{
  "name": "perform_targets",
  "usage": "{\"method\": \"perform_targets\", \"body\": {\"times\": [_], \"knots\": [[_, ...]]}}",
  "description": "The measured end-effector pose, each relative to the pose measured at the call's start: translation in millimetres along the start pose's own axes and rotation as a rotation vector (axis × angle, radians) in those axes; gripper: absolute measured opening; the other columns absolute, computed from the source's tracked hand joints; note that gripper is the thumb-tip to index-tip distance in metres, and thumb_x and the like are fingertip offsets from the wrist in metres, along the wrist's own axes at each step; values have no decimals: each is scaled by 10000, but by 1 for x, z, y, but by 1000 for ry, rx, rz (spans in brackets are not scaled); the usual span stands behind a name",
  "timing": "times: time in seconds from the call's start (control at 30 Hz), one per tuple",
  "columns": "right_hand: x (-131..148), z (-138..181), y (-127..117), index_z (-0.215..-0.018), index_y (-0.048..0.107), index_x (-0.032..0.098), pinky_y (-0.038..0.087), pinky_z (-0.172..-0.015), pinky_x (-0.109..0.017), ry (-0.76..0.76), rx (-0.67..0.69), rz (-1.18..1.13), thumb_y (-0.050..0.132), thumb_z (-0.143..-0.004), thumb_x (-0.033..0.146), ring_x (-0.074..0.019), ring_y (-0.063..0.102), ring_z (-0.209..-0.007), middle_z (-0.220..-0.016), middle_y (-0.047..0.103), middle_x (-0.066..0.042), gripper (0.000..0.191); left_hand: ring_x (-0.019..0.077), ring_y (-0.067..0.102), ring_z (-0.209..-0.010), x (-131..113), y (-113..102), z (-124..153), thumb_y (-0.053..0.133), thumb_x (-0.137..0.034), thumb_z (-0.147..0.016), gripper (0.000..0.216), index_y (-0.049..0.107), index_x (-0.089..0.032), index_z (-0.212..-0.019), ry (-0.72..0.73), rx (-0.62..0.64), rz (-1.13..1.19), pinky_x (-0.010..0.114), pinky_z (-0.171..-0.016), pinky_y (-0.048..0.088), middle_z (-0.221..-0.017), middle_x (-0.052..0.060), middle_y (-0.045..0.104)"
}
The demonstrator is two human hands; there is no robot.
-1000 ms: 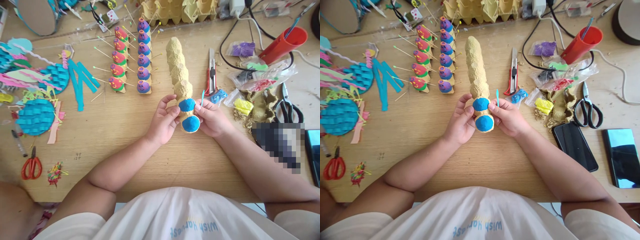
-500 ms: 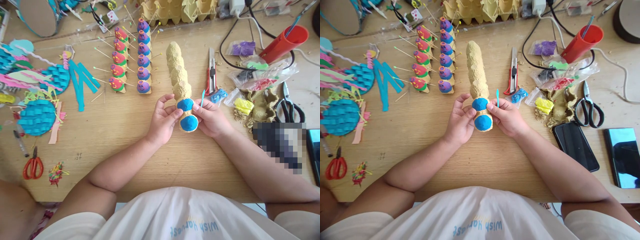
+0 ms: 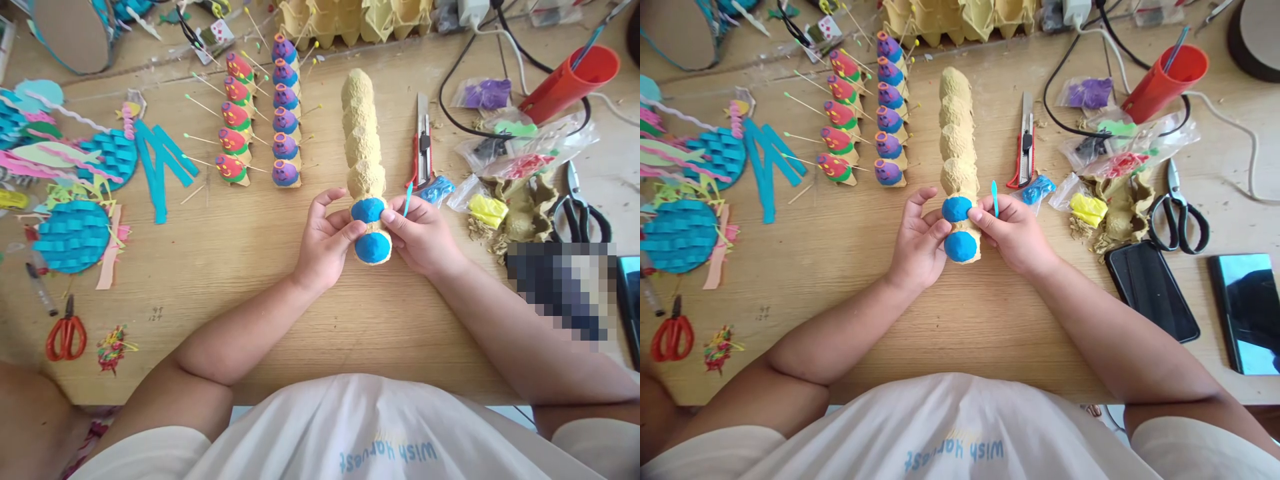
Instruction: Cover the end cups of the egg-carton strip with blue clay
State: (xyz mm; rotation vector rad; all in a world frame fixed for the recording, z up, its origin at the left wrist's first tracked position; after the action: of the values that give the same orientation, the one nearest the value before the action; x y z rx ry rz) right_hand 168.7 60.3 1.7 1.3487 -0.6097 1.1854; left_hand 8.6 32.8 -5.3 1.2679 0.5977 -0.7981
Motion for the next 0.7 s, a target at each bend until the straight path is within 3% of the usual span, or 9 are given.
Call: {"method": "perform_targets", "body": {"times": [0.27, 0.4, 0.53, 0.7], "knots": [[-1, 3, -7, -808, 701, 247, 422, -549, -279, -35, -47, 126, 1104, -660, 673, -128, 536, -631, -721, 663, 27, 604, 120, 802, -718, 4, -3, 1, 1139, -353, -680, 770, 614, -302, -1241, -41, -31, 11, 224, -712, 604, -866, -76, 864], [0, 2, -5, -797, 703, 247, 379, -522, -270, -66, -28, 103, 1092, -691, 666, -115, 496, -598, -673, 616, 44, 582, 107, 791, -715, 3, -2, 1, 1144, -358, -672, 759, 637, -313, -1235, -38, -6, 17, 210, -704, 595, -881, -86, 864], [0, 1, -4, -801, 703, 244, 325, -491, -265, -48, -35, 78, 1092, -685, 672, -88, 415, -532, -626, 573, 67, 590, 132, 839, -867, 4, -3, -2, 1092, -440, -769, 676, 679, -341, -1294, -74, 17, 75, 238, -776, 622, -969, -71, 857], [2, 0, -2, -841, 719, 231, 373, -500, -266, -10, 32, 82, 1074, -682, 716, -84, 448, -535, -665, 600, 62, 622, 120, 832, -907, 6, -8, -5, 1028, -405, -861, 524, 681, -338, -1248, -88, -28, 81, 247, -841, 630, -1008, -80, 840]]}}
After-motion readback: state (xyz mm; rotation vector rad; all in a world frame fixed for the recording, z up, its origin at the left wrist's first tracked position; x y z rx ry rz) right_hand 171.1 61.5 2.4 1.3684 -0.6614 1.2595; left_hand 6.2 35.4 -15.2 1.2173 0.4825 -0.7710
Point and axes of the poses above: each hand's wrist, its own z-axis away from the middle knuckle, its own y-axis out of the palm, x = y × z, the point moved 3 cm from there along -z, towards the middle knuckle
